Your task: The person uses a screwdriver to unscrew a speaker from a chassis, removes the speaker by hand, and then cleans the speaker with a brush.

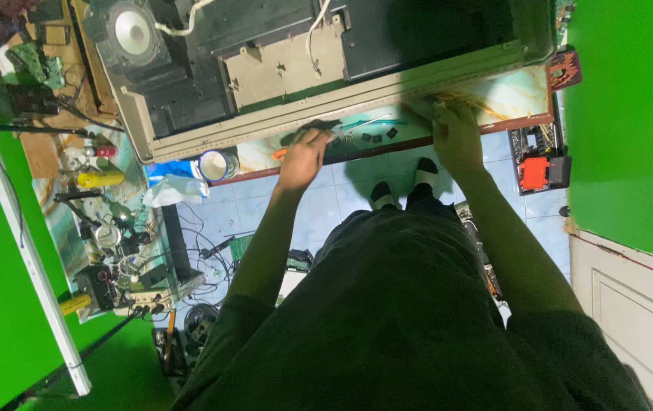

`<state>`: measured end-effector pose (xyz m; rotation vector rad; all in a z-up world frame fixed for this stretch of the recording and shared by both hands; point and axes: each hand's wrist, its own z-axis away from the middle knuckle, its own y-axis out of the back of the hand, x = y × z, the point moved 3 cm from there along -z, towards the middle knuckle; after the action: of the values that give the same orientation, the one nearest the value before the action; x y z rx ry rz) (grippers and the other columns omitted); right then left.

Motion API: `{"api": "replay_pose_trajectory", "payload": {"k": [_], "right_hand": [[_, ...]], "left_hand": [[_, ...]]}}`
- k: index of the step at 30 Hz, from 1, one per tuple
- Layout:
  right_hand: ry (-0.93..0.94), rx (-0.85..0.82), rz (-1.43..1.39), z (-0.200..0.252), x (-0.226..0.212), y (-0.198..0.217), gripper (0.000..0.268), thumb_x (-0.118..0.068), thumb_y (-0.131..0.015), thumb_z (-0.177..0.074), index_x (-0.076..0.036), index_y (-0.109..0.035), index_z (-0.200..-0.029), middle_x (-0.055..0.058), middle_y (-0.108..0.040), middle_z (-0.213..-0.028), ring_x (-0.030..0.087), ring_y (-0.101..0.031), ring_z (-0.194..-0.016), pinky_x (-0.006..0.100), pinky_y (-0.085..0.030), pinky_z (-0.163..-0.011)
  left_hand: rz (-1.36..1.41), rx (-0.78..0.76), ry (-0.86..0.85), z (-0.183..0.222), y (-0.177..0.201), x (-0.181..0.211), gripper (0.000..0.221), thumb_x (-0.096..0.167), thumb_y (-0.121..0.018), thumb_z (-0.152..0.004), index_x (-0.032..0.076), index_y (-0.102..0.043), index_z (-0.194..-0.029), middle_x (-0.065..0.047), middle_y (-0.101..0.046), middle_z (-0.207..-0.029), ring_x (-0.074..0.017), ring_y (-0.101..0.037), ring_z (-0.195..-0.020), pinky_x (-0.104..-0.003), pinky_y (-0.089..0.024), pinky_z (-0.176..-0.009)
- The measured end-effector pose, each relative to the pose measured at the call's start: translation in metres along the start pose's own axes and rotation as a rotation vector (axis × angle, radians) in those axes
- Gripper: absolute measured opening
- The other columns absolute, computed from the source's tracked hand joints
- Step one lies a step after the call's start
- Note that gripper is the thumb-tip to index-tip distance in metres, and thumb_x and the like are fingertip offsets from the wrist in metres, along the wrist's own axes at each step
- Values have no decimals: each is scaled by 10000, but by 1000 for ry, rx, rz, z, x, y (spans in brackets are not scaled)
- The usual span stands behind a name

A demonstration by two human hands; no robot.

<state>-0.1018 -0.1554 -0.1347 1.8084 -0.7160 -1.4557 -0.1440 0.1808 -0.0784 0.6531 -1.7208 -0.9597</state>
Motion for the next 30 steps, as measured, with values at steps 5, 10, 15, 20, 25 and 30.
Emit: {"api": "replay_pose_trajectory", "payload": {"k": [5,10,15,20,25,30], "right_hand": [[8,-48,183,-7,35,-48,244,-115,-646,-982,3,-659,-1195,301,-579,-1338,469,-527,-1228,558,-456,-1043],[56,-38,162,-15,33,-54,262,-89,-652,-936,0,-669,-1181,277,-609,-1246,473,-571,-1145,573,-481,-986],[40,-30,-29,-14,-4,-35,220,-73,-652,-975,20,-641,-1174,275,-625,-1158,500,-607,-1029,566,-500,-859],[77,5,-190,-14,-33,-24,196,-55,-691,-1000,-18,-639,-1186,210,-651,-1131,416,-666,-961,489,-548,-812],[110,49,-290,-15,-57,-20,223,-14,-697,-957,-5,-639,-1171,201,-635,-1196,314,-713,-943,412,-587,-792],[137,29,-378,-14,-70,-17,255,27,-687,-961,6,-627,-1208,194,-629,-1203,293,-714,-998,374,-612,-848]], "left_hand": [[-131,-8,91,13,-13,-37,340,5,-607,-876,76,-719,-1190,-133,-680,-1111,-351,-631,-1075,-453,-508,-948],[-274,-58,70,16,-34,-56,401,28,-578,-879,95,-713,-1250,-108,-672,-1156,-329,-633,-1107,-447,-508,-979],[-384,-51,23,20,-47,-64,399,76,-585,-891,97,-700,-1272,-94,-673,-1180,-302,-636,-1113,-428,-526,-952],[-396,-22,9,23,-53,-62,408,91,-593,-901,90,-700,-1294,-72,-672,-1175,-282,-639,-1112,-415,-550,-922],[-454,61,-30,16,-59,-56,414,111,-598,-875,85,-707,-1273,-68,-690,-1159,-274,-657,-1085,-419,-549,-923],[-327,147,-45,8,-46,-43,340,160,-657,-973,43,-686,-1291,-121,-711,-1195,-278,-673,-1123,-399,-548,-991]]}}
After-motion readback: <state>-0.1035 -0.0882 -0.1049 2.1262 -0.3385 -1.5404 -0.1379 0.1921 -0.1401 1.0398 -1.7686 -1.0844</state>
